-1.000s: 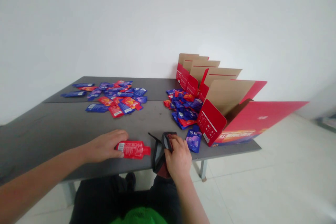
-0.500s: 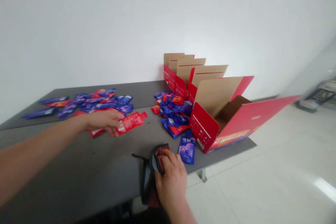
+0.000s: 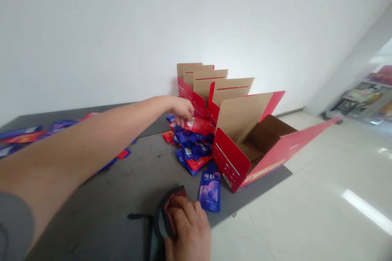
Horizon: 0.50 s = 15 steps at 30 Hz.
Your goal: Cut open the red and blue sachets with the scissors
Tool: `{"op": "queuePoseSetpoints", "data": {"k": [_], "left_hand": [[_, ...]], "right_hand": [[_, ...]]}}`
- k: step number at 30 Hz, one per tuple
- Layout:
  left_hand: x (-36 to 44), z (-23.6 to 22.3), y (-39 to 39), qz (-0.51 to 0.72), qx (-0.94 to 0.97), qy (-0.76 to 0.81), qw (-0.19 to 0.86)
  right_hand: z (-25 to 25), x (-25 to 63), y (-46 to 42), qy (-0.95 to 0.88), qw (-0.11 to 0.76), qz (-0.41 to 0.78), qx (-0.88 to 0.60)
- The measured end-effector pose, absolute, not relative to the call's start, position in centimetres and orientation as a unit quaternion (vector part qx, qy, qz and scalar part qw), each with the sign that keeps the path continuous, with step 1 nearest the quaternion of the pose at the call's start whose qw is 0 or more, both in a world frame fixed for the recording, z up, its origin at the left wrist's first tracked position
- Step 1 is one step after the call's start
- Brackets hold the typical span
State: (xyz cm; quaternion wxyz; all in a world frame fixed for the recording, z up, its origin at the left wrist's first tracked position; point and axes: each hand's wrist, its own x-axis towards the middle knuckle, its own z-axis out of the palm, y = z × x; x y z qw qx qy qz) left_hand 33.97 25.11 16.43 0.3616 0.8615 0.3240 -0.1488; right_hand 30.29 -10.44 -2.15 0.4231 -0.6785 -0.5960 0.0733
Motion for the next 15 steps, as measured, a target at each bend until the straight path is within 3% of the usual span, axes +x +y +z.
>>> {"op": "queuePoseSetpoints", "data": {"k": [7, 11, 15], "left_hand": [[28.7, 18.7, 27.0, -0.142, 0.875, 0.375, 0.272], [19.8, 21.4, 26.9, -0.125, 0.871, 0.413, 0.236], [8.4, 20.8, 26.2, -0.130, 0.824, 0.490, 0.254]], "right_hand": [[-2.2, 30.7, -10.6, -0.606, 0.416, 0.075, -0.674], [-2.6, 31.3, -10.8, -0.628, 0.405, 0.053, -0.663], [-3.0, 31.9, -10.7, -0.651, 0.382, 0.017, -0.655]]}}
